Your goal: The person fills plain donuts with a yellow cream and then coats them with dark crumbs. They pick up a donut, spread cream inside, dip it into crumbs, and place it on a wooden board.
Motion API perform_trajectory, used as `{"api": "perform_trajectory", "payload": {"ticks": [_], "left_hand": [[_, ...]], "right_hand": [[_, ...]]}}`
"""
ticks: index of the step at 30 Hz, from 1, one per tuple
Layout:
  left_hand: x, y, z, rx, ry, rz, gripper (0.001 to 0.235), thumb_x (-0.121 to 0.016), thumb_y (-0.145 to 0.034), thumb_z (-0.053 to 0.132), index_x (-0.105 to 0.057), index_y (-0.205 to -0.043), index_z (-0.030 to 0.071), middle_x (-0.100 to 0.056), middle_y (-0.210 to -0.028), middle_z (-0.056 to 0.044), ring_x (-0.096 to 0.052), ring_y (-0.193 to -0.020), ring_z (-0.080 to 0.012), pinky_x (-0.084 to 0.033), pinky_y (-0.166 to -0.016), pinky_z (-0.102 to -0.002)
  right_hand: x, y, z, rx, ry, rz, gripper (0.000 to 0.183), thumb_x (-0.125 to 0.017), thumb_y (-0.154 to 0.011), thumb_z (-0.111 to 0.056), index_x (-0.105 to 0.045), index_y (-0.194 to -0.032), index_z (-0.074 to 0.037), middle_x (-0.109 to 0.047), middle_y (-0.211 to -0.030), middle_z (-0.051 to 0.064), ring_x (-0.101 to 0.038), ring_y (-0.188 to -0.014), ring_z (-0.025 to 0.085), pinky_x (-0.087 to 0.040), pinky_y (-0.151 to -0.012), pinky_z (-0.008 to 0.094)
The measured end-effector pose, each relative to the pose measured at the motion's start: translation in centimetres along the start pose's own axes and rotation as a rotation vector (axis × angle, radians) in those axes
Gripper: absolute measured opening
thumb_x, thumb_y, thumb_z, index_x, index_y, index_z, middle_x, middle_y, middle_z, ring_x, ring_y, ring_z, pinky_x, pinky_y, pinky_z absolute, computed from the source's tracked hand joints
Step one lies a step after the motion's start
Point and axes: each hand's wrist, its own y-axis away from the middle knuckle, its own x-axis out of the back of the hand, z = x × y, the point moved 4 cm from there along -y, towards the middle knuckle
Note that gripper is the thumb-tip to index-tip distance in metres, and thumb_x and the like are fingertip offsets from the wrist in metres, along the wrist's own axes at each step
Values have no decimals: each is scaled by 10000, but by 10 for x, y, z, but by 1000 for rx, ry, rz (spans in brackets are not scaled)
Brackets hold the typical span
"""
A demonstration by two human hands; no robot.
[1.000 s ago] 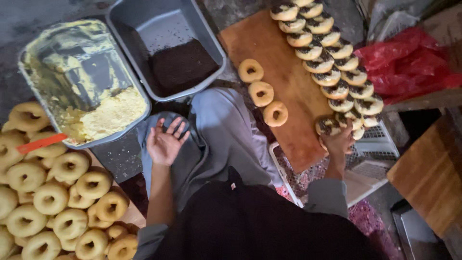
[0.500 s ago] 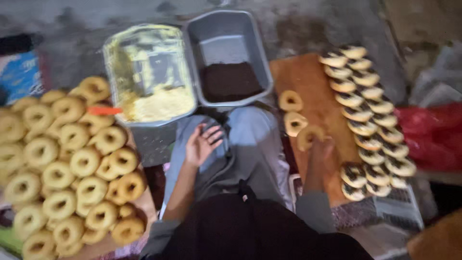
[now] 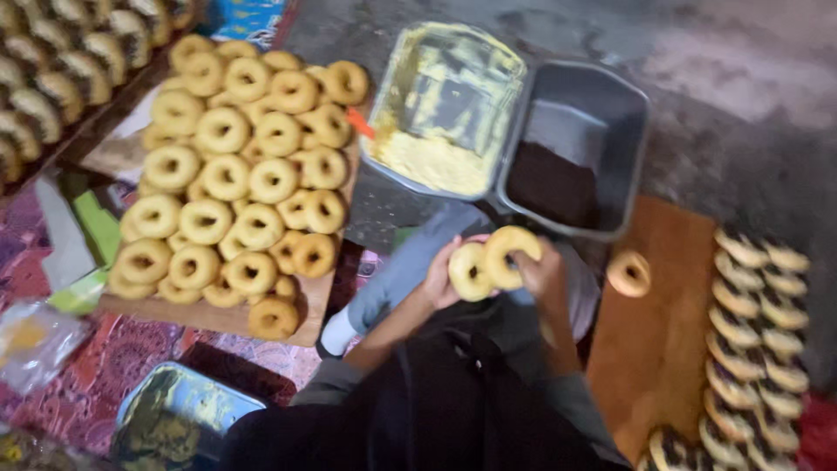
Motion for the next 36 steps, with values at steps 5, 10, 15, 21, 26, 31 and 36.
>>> {"api": "perform_trajectory", "payload": {"ticks": [5, 10, 15, 21, 26, 31, 36], "left_hand": [[43, 16, 71, -499, 91, 217, 493, -516, -1070, 461, -485, -1456, 156, -630, -1299, -109, -637, -1170, -291, -544, -976, -478], [75, 45, 132, -555, 108, 312, 627, -470, -1036, 576, -584, -1292, 15, -665, -1197, -190, -685, -1099, -353, -575, -906, -492], [85, 49, 150, -525, 199, 475, 712, -441, -1007, 617, -592, -1344, 8, -685, -1267, -173, -670, -1163, -308, -570, -991, -457], [102, 25, 153, -571, 161, 407, 591, -454, -1062, 508, -583, -1360, 14, -673, -1287, -137, -647, -1189, -279, -526, -1050, -445], [100, 30, 135, -576, 206, 368, 482, -436, -1028, 381, -612, -1299, 24, -702, -1233, -118, -666, -1174, -261, -538, -1050, -432], [96, 24, 132, -534, 239, 326, 537, -448, -1079, 463, -600, -1365, 36, -677, -1271, -137, -639, -1162, -279, -508, -996, -428], [86, 29, 125, -540, 133, 354, 538, -444, -1044, 409, -561, -1398, 21, -662, -1344, -125, -638, -1251, -279, -516, -1090, -448]], "right_hand": [[-119, -9, -36, 525, 221, -296, 619, -890, -728, -207, -643, -1256, 2, -669, -1212, 168, -636, -1109, 241, -510, -918, 396], [-162, -141, -22, 344, 87, -392, 410, -787, -918, -139, -703, -1316, -86, -700, -1108, 114, -654, -1040, 198, -548, -926, 338], [-187, -179, -46, 448, 453, -348, 327, -774, -876, -50, -779, -1198, -109, -739, -1154, 103, -707, -1080, 259, -560, -964, 363], [-205, -120, -69, 868, 382, -407, 448, -779, -758, -71, -760, -1202, -125, -710, -998, 106, -679, -1006, 318, -535, -935, 445], [-181, -138, -66, 558, 686, -147, 316, -826, -826, -108, -795, -1137, -151, -745, -1078, 67, -681, -1006, 304, -525, -854, 450], [-191, -105, -65, 760, 387, -394, 381, -811, -720, -125, -795, -1100, -118, -748, -1006, 95, -689, -984, 316, -517, -827, 503], [-177, -138, -46, 448, 518, -168, 348, -795, -859, -190, -783, -1207, -176, -744, -1176, 66, -705, -1066, 269, -573, -975, 395]]}}
